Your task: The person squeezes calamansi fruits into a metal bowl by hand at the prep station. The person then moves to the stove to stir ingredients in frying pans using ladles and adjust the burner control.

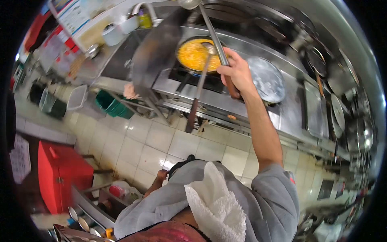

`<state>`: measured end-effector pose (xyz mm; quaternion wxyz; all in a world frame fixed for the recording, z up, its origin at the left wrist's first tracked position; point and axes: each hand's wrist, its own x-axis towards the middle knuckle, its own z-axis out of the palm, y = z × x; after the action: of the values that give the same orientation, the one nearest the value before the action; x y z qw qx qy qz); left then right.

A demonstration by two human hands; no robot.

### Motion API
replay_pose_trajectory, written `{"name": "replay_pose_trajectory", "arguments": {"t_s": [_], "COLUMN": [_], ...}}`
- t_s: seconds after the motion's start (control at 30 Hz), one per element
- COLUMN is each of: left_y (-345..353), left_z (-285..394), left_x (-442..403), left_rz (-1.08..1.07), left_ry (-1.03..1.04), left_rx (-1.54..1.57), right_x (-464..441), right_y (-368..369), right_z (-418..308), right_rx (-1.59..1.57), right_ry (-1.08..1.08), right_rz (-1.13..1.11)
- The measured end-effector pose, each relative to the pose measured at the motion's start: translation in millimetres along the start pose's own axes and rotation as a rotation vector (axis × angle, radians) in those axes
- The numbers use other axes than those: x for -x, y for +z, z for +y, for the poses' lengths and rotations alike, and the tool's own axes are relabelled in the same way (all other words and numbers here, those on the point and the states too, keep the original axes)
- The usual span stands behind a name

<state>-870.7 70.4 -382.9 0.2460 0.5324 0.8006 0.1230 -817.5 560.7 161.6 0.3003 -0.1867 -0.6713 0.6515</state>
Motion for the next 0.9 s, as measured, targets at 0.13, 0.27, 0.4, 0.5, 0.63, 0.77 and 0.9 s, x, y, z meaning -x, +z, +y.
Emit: {"name": "replay_pose_trajectory", "arguments": {"t_s": [0.13, 0.27, 0.4, 0.5, 0.63, 0.77, 0.9], "left_y": [-12, -18, -60, -62, -62, -51, -30], "left_z": [1, -9, 45, 66, 118, 130, 94], "left_x": [-25, -77, -146, -186, -206, -191, -171], "left_rz": [-0.245, 0.228, -0.077, -0.068, -0.154, -0.241, -0.317], "left_ry": [0.056, 0.386, -0.467, -0.414, -0.389, -0.387, -0.375], "left_rx": [-0.091, 0.218, 0.631, 0.641, 0.704, 0.635, 0.497], "right_x": [95, 183, 246, 273, 290, 290, 282], "right_y": [-88, -151, -197, -220, -245, -258, -274], "right_z": [3, 10, 16, 19, 23, 29, 34], "right_rx": [-0.017, 0.055, 0.041, 0.053, 0.057, 0.083, 0.057], "right_ry": [0.137, 0.231, 0.293, 0.315, 0.313, 0.337, 0.332], "right_rz": [0.143, 0.327, 0.423, 0.476, 0.501, 0.508, 0.463]}}
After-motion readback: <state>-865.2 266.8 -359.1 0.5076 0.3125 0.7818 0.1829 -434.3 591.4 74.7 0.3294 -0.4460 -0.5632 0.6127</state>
